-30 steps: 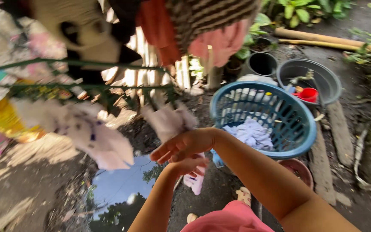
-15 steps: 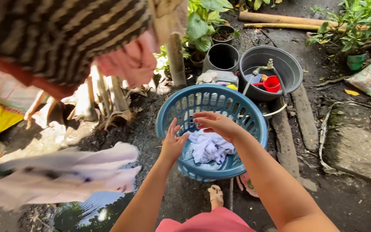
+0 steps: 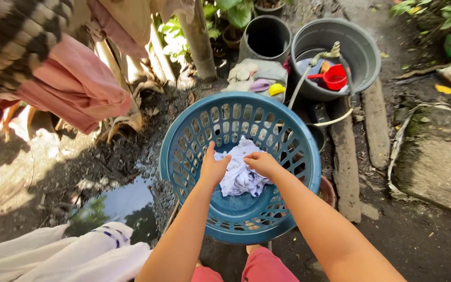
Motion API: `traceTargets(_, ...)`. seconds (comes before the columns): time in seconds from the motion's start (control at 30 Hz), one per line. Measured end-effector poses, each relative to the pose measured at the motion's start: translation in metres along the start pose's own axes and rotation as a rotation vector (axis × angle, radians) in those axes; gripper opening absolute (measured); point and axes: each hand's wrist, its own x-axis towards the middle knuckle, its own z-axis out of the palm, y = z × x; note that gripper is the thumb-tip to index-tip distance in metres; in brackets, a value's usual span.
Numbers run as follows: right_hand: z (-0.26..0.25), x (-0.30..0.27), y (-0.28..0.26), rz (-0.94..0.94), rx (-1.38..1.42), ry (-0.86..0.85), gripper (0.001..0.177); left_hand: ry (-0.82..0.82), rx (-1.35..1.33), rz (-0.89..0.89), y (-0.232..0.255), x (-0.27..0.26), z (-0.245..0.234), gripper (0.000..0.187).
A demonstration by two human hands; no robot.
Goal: Hang wet socks on a multi-clip laundry hanger.
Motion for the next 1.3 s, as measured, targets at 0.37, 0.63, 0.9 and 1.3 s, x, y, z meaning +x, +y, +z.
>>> traceTargets(0.37,0.085,0.145,0.234,0.152,-0.449,-0.005,0.032,0.060,-0.059,-0.307,-0.073,0.007,0.020,0.085)
traceTargets(0.63,0.076,0.113,0.187,0.249,0.072,0.074,0.036,0.013,-0.184,-0.417,-0.071,0.003,0.000,0.080)
traceTargets(0.9,0.018,0.049,0.046,-0.021,-0.007,-0.027,0.016,-0.012,-0.314,-0.289,-0.085,0.008,-0.003,0.065)
traceTargets(1.3,-0.030,-0.160,-0.173,-0.691,-0.390,-0.195,0.028,-0.567,-1.355,-0.463,0.041,0.006,0.019,0.064)
